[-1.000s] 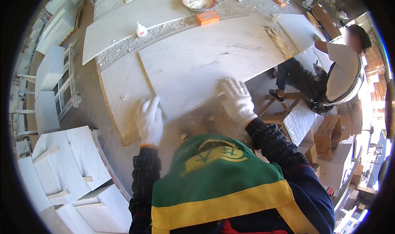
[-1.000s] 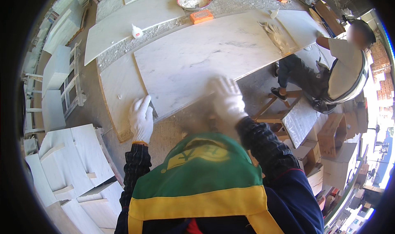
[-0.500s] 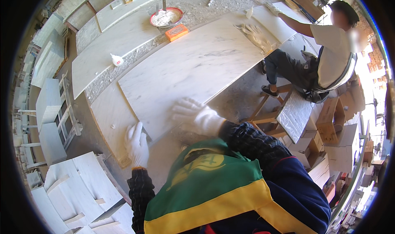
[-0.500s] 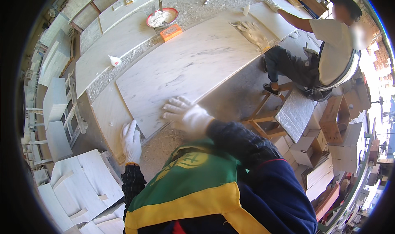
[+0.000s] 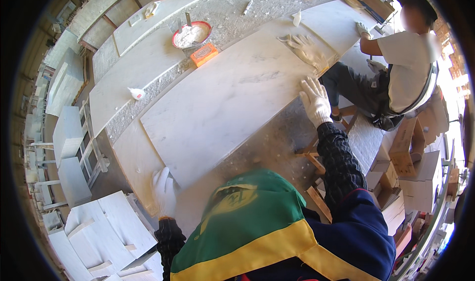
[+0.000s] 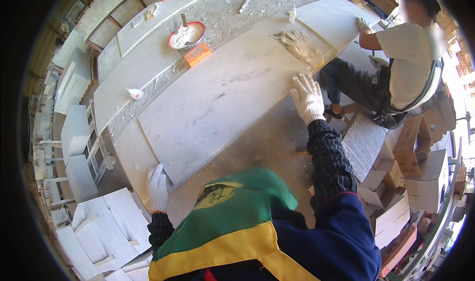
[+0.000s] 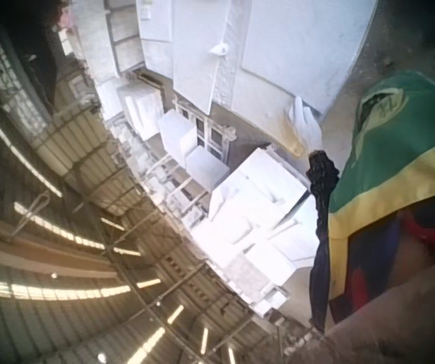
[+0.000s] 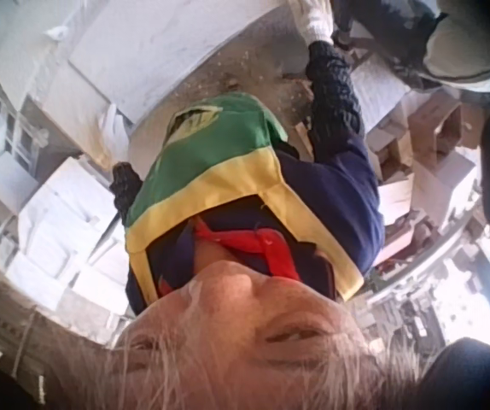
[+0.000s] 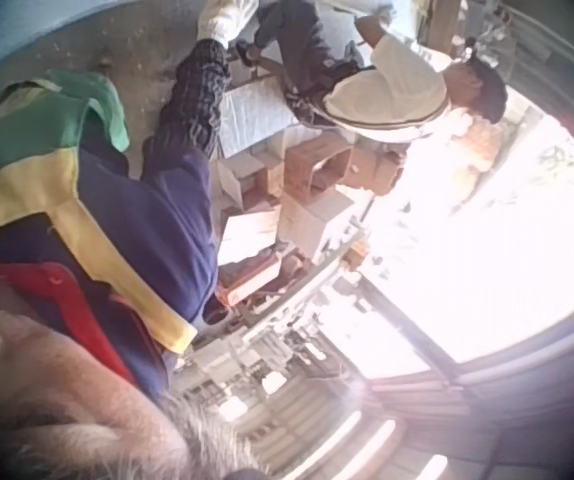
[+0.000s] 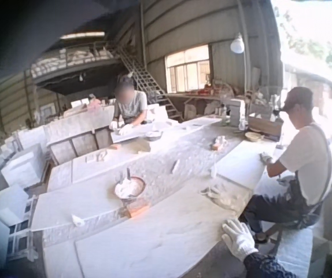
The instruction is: The person scrapes a white stone slab with a metal scraper, then wipes it with a cloth. They lift the slab and place it on a stack of similar slabs, then retrieve another slab and repeat the scraping and wiping process.
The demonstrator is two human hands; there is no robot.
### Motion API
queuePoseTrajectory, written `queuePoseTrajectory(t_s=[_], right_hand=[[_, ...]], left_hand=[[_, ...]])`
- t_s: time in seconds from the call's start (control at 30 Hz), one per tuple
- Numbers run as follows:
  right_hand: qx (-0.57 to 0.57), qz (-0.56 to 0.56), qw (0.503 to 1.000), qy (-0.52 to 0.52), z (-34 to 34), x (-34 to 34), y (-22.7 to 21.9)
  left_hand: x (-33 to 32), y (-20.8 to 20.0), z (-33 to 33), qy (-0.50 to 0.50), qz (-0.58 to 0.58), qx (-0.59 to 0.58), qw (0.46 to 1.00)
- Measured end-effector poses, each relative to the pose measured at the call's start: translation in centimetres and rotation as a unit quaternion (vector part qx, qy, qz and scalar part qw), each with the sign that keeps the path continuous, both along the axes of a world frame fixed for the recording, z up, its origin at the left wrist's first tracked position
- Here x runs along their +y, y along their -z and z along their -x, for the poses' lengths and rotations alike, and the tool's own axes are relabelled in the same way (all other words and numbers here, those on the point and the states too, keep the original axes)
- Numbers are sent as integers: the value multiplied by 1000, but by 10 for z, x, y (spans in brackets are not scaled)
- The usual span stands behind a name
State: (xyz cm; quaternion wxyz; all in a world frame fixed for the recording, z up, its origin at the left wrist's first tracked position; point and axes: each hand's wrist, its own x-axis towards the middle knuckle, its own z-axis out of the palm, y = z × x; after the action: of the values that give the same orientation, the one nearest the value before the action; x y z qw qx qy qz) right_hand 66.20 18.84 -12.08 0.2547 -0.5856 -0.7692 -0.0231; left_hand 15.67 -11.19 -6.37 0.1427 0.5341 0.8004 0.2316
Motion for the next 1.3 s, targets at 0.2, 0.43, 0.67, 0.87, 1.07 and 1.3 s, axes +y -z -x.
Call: queuePoseTrajectory(t_s=[0.2, 0.43, 0.67, 0.87, 1.07, 1.3], right_hand=[[36, -33, 997, 57, -24, 50, 4], [133, -8, 979, 153, -5, 46, 4], [215, 92, 953, 195, -2, 54, -5], [228, 166, 941, 186, -14, 62, -10], [372, 170, 889, 207, -20, 60, 3], [519, 184, 770, 322, -27, -38, 2]], left_hand=[[17, -13, -1, -58, 6, -76, 995], [63, -22, -5, -73, 6, 0, 997], [154, -16, 74, 16, 34, 88, 995], [212, 10, 112, -17, 77, 126, 989], [221, 14, 105, -47, 6, 121, 992], [204, 14, 94, -55, -37, 72, 995]])
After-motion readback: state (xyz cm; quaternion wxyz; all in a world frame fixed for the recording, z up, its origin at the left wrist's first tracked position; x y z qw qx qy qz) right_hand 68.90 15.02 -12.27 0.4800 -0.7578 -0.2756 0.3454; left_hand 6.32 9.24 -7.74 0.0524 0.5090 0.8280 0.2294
